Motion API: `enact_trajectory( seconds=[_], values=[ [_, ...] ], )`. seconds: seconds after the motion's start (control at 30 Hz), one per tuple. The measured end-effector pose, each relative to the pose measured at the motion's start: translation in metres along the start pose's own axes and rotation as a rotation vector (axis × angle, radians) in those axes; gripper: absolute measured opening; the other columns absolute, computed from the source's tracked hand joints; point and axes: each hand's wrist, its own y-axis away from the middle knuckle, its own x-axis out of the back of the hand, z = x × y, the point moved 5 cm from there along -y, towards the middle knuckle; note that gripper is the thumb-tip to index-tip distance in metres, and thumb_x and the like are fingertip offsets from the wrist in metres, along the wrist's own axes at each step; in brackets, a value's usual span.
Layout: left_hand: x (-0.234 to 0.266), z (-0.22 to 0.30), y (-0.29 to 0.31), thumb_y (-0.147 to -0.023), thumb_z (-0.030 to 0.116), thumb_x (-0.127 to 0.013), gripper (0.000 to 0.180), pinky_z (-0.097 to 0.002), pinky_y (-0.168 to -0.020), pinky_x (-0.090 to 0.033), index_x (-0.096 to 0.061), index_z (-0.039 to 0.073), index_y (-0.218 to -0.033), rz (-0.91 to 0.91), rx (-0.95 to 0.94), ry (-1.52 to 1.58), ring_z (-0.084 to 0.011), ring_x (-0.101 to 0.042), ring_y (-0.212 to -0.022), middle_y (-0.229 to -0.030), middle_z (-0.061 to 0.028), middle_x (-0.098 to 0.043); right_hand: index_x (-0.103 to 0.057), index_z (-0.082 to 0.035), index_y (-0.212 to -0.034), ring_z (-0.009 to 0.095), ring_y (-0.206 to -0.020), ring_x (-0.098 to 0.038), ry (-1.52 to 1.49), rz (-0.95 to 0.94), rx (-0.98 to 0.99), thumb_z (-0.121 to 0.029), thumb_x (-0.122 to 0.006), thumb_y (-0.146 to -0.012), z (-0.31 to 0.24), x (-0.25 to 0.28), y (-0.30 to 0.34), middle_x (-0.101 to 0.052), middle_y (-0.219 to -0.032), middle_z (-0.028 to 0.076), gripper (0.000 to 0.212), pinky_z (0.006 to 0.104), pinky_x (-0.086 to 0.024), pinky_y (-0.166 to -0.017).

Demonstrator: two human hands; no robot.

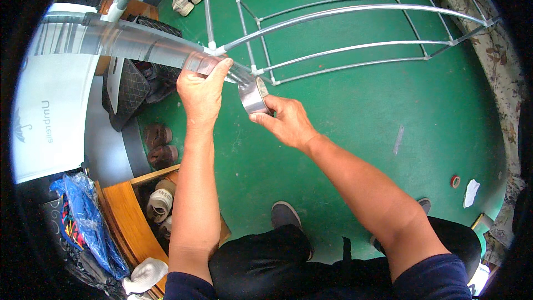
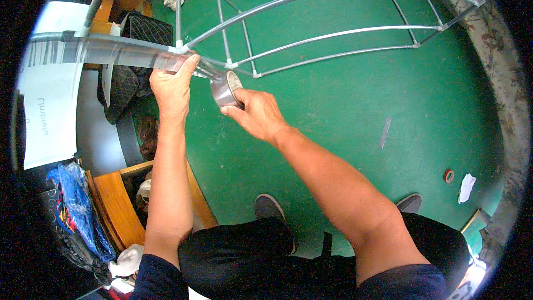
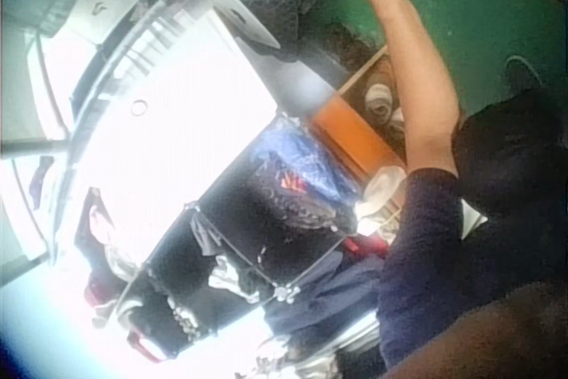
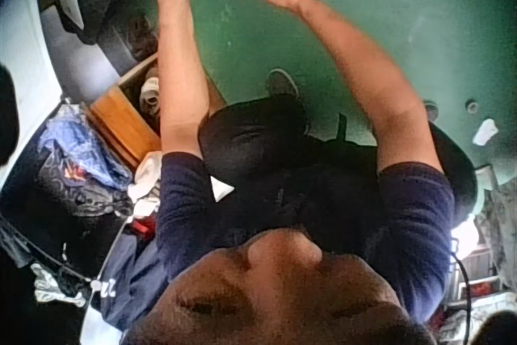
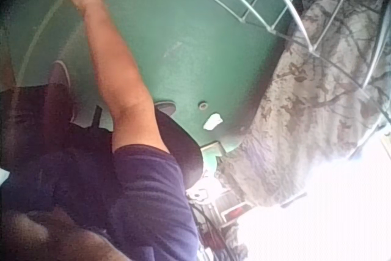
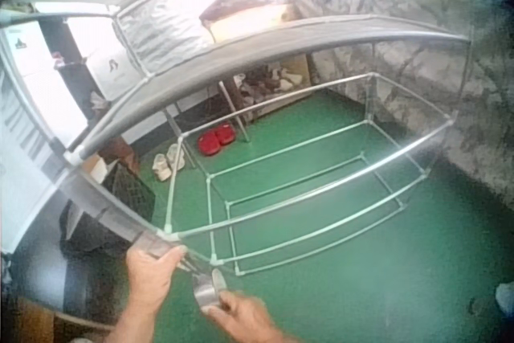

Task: The person repairs a metal drying rack by applying duct tape to its frame. They first adjust the rack's position, then unroll and wrap silver duct tape around a metal bar, and finally cut the tape with a knife.

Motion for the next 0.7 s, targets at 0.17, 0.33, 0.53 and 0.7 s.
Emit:
enact_trajectory(
  seconds=[0.17,0.33,0.53,0.7],
  values=[
    [0.004,0.000,0.000,-0.086,0.003,-0.085,0.012,-0.0249,-0.068,-0.051,-0.075,0.002,-0.090,0.005,0.030,-0.035,-0.0070,-0.063,-0.073,-0.082,0.0011,-0.072,-0.077,-0.005,-0.095,0.020,-0.069,-0.063,-0.217,-0.028,-0.258,-0.037,-0.078,-0.093,0.016,-0.005,-0.001,-0.071,-0.076,0.009,0.032,0.0381,-0.050,-0.064],
    [0.005,-0.005,-0.006,-0.088,0.000,-0.083,0.014,-0.0264,-0.078,-0.053,-0.076,0.002,-0.101,-0.074,0.085,-0.029,-0.0098,-0.067,-0.084,-0.095,-0.0028,-0.075,-0.081,-0.010,-0.090,0.036,-0.073,-0.072,-0.123,0.015,-0.401,-0.059,-0.069,-0.093,0.042,0.000,-0.011,-0.075,-0.076,0.014,0.051,0.0489,-0.055,-0.070],
    [0.006,-0.004,-0.001,-0.089,-0.001,-0.081,0.012,-0.0263,-0.081,-0.052,-0.076,0.001,-0.100,-0.023,0.070,-0.013,-0.0098,-0.067,-0.086,-0.096,-0.0027,-0.075,-0.081,-0.010,-0.092,0.038,-0.084,-0.074,0.054,-0.061,-0.472,-0.071,-0.063,-0.093,0.049,0.001,-0.014,-0.077,-0.085,0.017,0.064,0.0496,-0.057,-0.077],
    [0.000,-0.002,-0.004,-0.090,-0.001,-0.080,0.014,-0.0266,-0.083,-0.053,-0.075,0.001,-0.103,-0.069,0.007,0.065,-0.0100,-0.068,-0.089,-0.098,-0.0029,-0.075,-0.078,-0.010,-0.098,0.037,-0.101,-0.070,-0.171,-0.109,-0.224,-0.066,-0.068,-0.092,0.069,-0.015,0.007,-0.075,-0.100,0.015,0.058,0.0503,-0.054,-0.088]
  ],
)
